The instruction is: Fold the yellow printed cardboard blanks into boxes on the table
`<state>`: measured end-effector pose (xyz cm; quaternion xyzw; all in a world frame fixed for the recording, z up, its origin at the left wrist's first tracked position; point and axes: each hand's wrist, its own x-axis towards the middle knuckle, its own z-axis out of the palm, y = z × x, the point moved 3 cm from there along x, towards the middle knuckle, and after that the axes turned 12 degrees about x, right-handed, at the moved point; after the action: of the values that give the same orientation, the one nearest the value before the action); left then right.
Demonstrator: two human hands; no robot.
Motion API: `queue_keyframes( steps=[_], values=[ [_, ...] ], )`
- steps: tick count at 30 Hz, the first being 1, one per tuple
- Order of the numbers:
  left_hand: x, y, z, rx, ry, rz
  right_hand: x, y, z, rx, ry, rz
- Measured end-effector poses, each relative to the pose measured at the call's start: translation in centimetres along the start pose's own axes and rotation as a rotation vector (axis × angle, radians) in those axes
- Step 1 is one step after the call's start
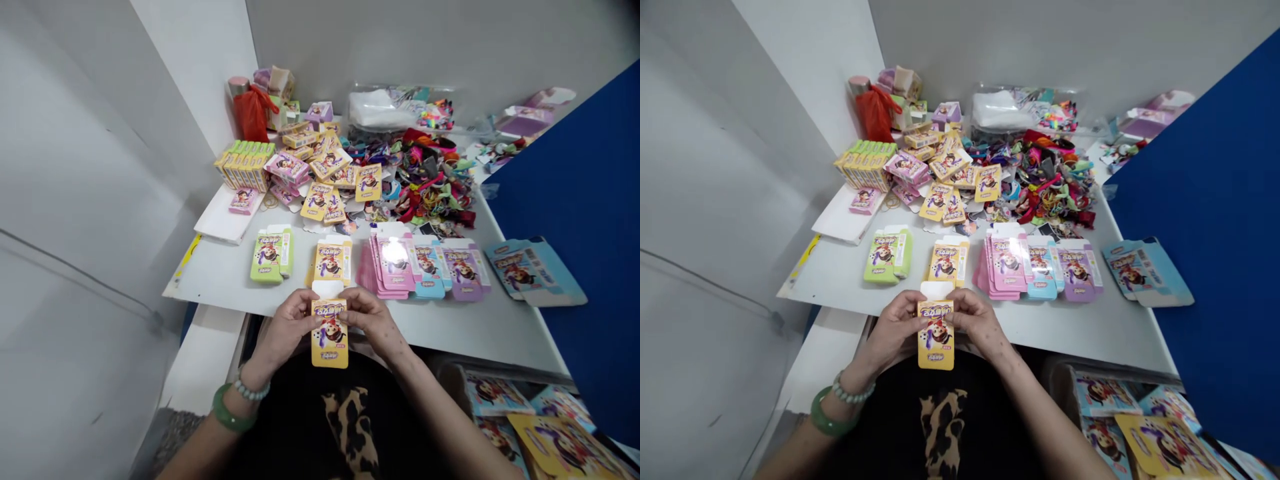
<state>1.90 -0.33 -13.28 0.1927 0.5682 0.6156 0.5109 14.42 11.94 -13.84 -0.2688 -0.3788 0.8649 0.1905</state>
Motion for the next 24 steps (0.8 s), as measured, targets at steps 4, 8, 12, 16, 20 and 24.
queue_keyframes(
  steps=[4,8,12,16,20,24],
  values=[
    [-0.4,-0.1,0.3,0.106,-0.148,-0.121,-1.1,0.6,-0.4,0.013,-0.025,0.170],
    [-0.4,0.0,0.6,0.218,-0.159,-0.131,-1.4,0.3,-0.5,-0.093,0.018,0.114],
    [-0.4,-0.1,0.5,0.292,-0.126,-0.114,-1.1,0.2,-0.1,-0.164,0.011,0.042],
    [-0.4,-0.3,0.6,0.231,-0.057,-0.040,-1.0,0.3,-0.1,-0.114,0.029,-0.033],
    [-0.4,-0.6,0.8,0.057,0.036,-0.057,-1.3,-0.4,-0.4,-0.258,-0.024,-0.098],
    [-0.3,-0.8,1.0,0.085,-0.017,-0.136,-1.7,-2.1,0.0,-0.525,-0.157,-0.289]
  ],
)
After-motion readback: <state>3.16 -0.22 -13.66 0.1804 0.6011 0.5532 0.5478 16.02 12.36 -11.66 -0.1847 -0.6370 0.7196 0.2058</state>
